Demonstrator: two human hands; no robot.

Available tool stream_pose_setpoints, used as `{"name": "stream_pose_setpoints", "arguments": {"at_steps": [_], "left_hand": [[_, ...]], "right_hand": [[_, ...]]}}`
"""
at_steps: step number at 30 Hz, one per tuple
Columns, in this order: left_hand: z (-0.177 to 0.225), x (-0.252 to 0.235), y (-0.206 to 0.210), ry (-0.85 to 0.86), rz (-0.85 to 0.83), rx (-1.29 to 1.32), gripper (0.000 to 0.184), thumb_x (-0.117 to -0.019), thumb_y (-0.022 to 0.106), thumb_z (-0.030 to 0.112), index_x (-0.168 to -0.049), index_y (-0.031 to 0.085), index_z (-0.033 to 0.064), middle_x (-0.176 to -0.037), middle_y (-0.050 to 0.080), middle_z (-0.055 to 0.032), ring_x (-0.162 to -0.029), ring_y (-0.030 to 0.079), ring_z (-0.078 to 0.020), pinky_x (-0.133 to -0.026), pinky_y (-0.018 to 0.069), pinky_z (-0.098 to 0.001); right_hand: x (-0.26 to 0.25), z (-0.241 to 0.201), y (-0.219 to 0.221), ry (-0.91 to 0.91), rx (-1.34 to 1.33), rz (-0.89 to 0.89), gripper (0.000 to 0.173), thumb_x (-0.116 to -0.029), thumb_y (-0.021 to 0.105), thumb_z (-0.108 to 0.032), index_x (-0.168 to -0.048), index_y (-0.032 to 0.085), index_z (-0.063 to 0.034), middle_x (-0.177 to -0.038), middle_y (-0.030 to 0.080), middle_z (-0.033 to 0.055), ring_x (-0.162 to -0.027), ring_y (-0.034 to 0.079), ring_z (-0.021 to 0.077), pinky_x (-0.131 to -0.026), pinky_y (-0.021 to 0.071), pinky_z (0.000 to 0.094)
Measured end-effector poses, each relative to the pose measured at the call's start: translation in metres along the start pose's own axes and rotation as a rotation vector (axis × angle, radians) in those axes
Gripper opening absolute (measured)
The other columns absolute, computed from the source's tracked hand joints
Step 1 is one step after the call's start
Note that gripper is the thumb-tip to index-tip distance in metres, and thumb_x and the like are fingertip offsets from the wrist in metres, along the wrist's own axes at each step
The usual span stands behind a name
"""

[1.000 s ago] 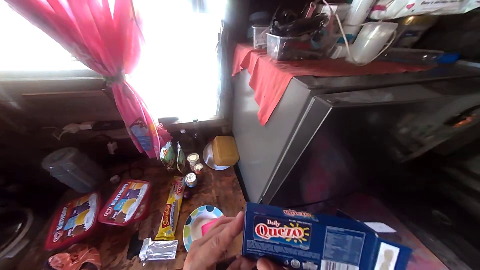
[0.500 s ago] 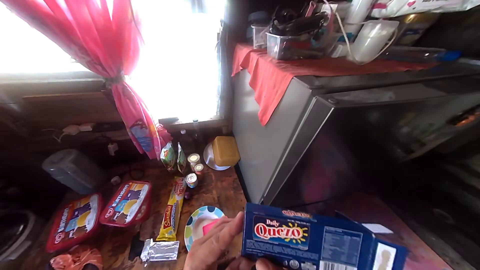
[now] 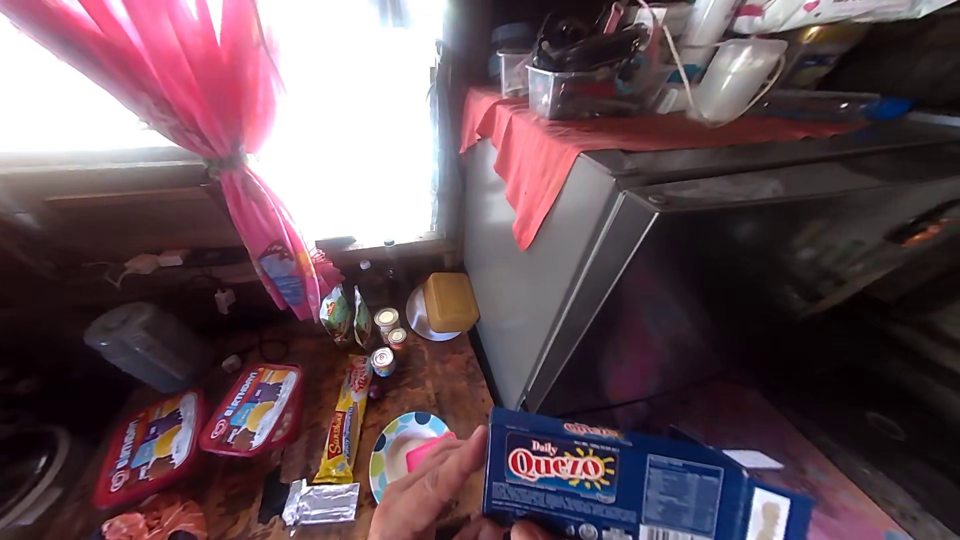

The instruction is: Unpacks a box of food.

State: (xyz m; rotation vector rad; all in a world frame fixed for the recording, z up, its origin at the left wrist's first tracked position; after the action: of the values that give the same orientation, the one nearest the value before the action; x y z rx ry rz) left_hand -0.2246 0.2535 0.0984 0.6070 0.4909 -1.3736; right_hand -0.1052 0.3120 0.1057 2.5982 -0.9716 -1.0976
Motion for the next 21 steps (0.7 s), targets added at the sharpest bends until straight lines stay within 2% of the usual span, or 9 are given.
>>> {"name": "stream_pose_setpoints", "arguments": {"at_steps": [21], "left_hand": [[0.0014, 0.0019, 0.004, 0.02, -0.008, 0.016, 0.046, -0.1032, 0.061, 0.019, -0.149, 0.054, 0.0178, -0.142, 0.062, 0.0034, -0.131, 0.057, -0.0097, -0.114, 0.0448, -0.0332]], "right_hand": [[0.0052, 0.0003, -0.0018, 0.003, 0.007, 0.012, 0.038, -0.0955, 0.069, -0.007, -0.13, 0.067, -0.0238, -0.123, 0.071, -0.0134, -0.116, 0.064, -0.0021, -0.102, 0.0526, 0.021]]}}
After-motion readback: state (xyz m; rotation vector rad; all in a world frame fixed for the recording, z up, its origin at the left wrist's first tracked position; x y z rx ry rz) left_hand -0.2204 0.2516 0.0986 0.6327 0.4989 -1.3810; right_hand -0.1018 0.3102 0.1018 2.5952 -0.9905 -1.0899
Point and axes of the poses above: each hand's wrist, its own x-axis away from the middle knuckle, its own y-axis out of the palm, z = x × y, the point moved 7 cm from there along -x, towards the middle knuckle
